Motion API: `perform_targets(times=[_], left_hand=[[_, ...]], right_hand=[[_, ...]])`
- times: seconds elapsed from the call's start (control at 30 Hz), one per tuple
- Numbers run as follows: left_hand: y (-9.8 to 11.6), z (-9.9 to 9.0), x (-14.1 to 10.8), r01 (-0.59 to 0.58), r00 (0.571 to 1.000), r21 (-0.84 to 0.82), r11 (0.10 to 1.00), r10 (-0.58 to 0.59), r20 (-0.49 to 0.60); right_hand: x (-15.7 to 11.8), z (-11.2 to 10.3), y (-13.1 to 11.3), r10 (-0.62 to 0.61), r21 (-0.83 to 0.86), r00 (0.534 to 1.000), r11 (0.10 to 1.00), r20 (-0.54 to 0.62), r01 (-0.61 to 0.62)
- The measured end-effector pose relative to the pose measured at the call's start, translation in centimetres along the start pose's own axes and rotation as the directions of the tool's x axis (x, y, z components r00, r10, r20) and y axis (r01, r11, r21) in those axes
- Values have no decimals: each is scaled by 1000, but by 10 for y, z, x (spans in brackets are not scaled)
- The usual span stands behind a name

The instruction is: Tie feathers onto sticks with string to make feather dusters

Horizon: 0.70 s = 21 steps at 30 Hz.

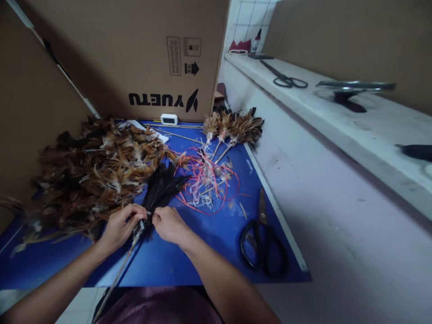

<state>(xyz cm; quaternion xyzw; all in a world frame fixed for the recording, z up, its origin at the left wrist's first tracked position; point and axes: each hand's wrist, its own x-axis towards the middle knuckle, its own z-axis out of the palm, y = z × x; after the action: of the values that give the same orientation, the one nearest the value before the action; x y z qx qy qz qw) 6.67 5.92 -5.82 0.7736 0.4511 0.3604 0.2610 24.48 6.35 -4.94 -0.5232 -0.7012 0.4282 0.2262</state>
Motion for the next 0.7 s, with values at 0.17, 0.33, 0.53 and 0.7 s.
perform_targets(times=[0.17, 0.33, 0.53, 0.7], left_hand=[[-7, 3, 0, -26, 999, 14, 1000, 26, 44], [-12, 2, 0, 25, 998, -10, 1000, -24, 63], [-13, -3, 2, 154, 981, -94, 984, -141, 134], [-11, -6, 4, 176, 975, -119, 977, -156, 160]], right_hand=[[-13, -3, -13, -5, -354, 1000, 935, -2, 4], [-17, -3, -15, -62, -498, 996, 863, 57, 82], [-19, -4, -15, -80, -532, 993, 839, 86, 114], [-18, -3, -15, -80, -531, 993, 839, 90, 116]])
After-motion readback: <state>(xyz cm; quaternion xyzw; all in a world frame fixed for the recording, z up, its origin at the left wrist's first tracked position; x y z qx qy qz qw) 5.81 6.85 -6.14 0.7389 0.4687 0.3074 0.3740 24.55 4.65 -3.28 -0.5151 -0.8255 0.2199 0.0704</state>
